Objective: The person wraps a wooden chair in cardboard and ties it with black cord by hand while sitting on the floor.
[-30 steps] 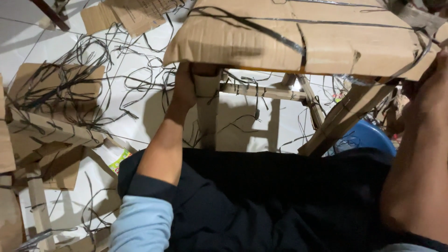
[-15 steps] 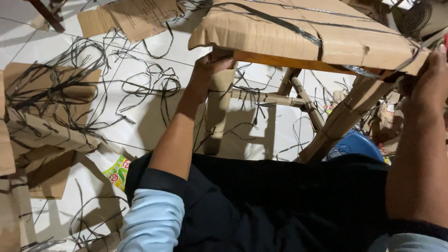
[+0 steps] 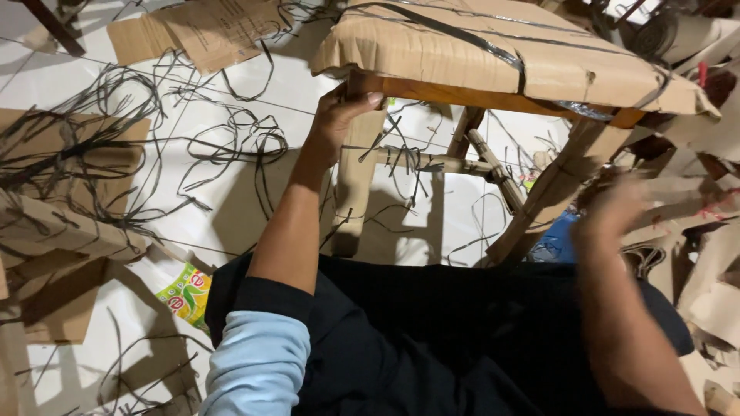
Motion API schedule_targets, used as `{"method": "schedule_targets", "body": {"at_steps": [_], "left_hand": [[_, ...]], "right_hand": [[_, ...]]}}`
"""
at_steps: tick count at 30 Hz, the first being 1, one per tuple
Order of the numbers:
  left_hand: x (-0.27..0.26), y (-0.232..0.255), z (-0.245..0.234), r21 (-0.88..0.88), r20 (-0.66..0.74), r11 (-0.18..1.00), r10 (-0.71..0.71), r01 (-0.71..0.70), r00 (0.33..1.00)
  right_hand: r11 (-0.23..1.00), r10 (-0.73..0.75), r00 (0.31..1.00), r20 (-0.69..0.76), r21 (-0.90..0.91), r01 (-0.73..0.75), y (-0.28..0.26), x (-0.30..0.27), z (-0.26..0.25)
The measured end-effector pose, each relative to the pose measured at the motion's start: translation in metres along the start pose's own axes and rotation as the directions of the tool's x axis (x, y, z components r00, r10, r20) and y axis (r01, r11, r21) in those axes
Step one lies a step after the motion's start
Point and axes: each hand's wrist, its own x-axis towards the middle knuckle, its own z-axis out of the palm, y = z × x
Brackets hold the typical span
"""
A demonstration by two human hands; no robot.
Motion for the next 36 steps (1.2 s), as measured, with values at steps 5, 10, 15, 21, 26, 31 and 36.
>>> {"method": "schedule_targets", "body": {"at_steps": [5,10,15,21,26,31,36], "left_hand": [[0.008,-0.008,-0.007,0.019,-0.028,1.000,0.006,-0.005,1.000],[0.025,-0.031,-0.025,-0.132,0.090,0.987,0.107,-0.094,0.990],[-0.001,0.005,0.007,0.070,-0.124,0.997,0.051,-0.043,0.991],[0.010,-0.021,-0.016,0.115,-0.113,0.993,-0.007,0.020,0.994],[0.013,-0.034,-0.033,0.158,-0.160,0.987,-0.010,0.036,0.987],[0.011,-0.036,-0.031,0.113,-0.185,0.992,-0.041,0.062,0.982],[0.007,-0.027,-0.017,0.063,-0.212,0.997,-0.028,0.043,0.977]], "right_hand": [[0.955,0.039,0.722,0.690,-0.237,0.176,-0.004,-0.116,0.024],[0.956,0.116,0.460,0.880,-0.224,0.187,-0.025,-0.182,0.093],[1.000,-0.003,0.344,0.939,-0.007,0.028,0.021,-0.190,0.128],[0.993,-0.056,0.309,0.949,0.084,-0.078,0.024,-0.186,0.105],[0.987,-0.055,0.443,0.895,0.115,-0.111,0.049,-0.156,0.073],[0.995,-0.006,0.601,0.799,0.063,-0.074,0.055,-0.140,0.045],[1.000,-0.018,0.702,0.711,0.026,0.000,0.080,-0.116,0.014]]}}
